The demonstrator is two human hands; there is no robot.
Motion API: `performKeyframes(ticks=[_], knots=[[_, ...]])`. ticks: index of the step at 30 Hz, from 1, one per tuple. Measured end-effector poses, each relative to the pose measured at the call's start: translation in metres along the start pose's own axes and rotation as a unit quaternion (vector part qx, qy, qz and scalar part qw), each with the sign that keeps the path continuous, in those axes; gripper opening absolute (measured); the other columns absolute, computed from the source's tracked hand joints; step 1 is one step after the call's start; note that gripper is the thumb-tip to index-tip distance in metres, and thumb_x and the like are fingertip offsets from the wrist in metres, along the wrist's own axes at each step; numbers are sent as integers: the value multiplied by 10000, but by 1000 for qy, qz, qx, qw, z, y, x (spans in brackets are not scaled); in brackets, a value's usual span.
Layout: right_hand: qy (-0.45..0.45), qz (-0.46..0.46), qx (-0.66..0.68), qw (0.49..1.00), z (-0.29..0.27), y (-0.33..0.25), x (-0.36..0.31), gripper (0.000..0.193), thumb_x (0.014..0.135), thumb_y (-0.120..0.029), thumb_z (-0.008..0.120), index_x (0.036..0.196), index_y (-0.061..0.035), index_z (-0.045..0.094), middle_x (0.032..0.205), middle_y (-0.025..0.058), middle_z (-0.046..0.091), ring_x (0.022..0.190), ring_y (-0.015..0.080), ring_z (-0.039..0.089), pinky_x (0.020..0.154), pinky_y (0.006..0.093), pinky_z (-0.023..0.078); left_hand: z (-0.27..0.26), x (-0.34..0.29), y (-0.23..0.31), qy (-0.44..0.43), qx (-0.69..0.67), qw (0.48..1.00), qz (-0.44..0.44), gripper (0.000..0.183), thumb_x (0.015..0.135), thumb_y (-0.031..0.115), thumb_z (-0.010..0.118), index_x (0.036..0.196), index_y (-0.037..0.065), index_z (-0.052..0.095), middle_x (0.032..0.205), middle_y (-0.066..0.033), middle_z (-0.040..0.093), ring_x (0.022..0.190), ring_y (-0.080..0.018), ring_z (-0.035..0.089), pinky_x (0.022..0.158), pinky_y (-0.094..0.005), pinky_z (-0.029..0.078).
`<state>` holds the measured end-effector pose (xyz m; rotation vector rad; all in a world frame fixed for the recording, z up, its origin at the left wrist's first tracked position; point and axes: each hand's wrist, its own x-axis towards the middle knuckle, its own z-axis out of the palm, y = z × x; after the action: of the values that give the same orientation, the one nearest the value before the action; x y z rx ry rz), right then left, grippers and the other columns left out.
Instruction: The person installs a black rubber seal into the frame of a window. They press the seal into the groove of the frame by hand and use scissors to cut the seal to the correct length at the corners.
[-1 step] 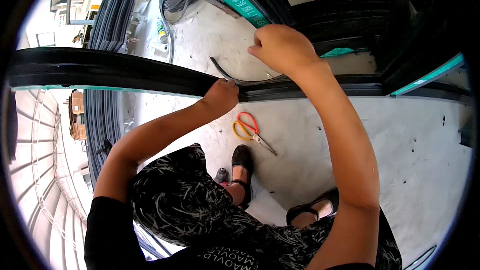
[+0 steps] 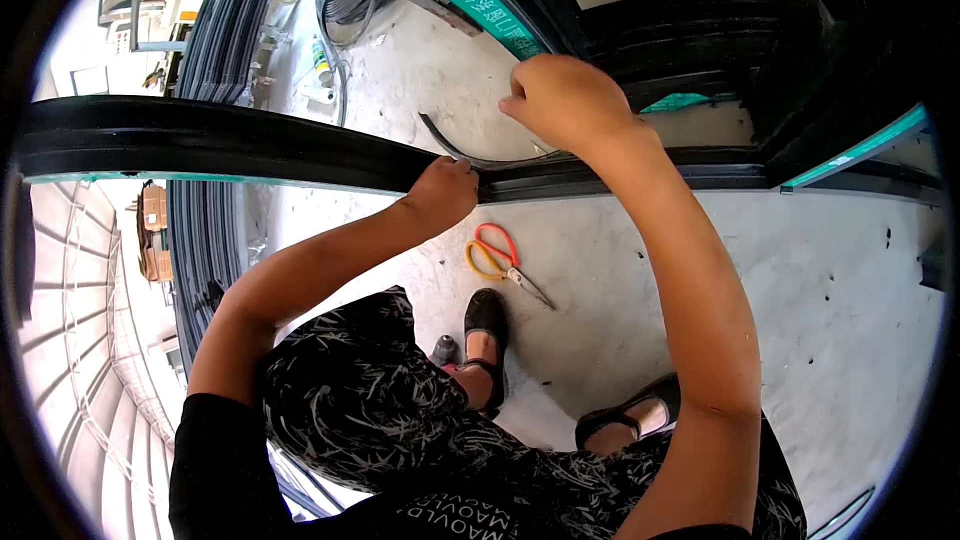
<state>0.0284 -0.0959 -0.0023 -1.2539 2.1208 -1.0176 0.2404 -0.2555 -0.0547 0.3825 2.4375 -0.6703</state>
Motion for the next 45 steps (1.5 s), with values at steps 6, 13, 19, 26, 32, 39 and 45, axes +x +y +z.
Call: performKeyframes(ticks=[6, 13, 19, 26, 32, 39, 45], knots=[[-30, 108, 86, 990, 31, 31, -33, 168, 883, -175, 654, 826, -17, 657, 649, 97, 653, 587, 182, 649, 576, 333, 493, 18, 7, 5, 4, 12, 999, 50, 124, 767, 142, 636, 802, 103, 748, 869, -26, 669, 949, -217, 605, 783, -351, 470], [-63, 160, -112, 979, 160, 33, -129, 106, 872, -172, 600, 909, -88, 655, 910, 122, 698, 840, 306, 690, 724, 464, 554, 26, 17, 6, 72, -93, 992, 42, 85, 766, 135, 626, 766, 127, 710, 804, -63, 670, 834, -254, 659, 707, -387, 503], [88, 63, -191, 976, 291, -9, -150, 267, 857, -165, 587, 1110, -88, 628, 1065, 75, 605, 956, 253, 625, 764, 387, 567, -5, 31, -1, 114, -303, 945, 46, 236, 808, 86, 619, 1044, 104, 617, 862, -125, 661, 823, -347, 643, 745, -472, 513], [88, 7, -267, 960, 262, 32, -183, 154, 782, -185, 625, 909, -106, 663, 930, 48, 609, 889, 243, 611, 751, 360, 541, -63, 36, 1, 98, -511, 846, 118, 318, 844, 135, 678, 1142, 45, 615, 1056, -138, 644, 1004, -338, 619, 858, -413, 502], [56, 35, -382, 922, 162, 89, -221, 70, 779, -174, 616, 790, -116, 654, 913, 44, 630, 882, 241, 614, 732, 370, 526, -90, 22, 12, 178, -585, 783, 117, 264, 874, 208, 711, 1072, 48, 644, 998, -109, 651, 930, -299, 631, 801, -383, 506], [113, 393, -191, 892, 175, 67, -238, 276, 805, -158, 704, 1049, -83, 600, 991, 125, 618, 940, 335, 601, 773, 446, 519, -111, 10, 12, 176, -642, 739, 100, 234, 848, 169, 713, 1050, 82, 635, 959, -90, 691, 867, -312, 659, 735, -386, 517], [149, 320, -287, 891, 168, 79, -245, 407, 784, -127, 700, 1181, -104, 612, 1059, 129, 596, 995, 337, 583, 802, 449, 518, -115, 9, 5, 161, -723, 660, 126, 238, 864, 97, 709, 1086, 56, 636, 966, -89, 697, 876, -235, 675, 754, -330, 520]])
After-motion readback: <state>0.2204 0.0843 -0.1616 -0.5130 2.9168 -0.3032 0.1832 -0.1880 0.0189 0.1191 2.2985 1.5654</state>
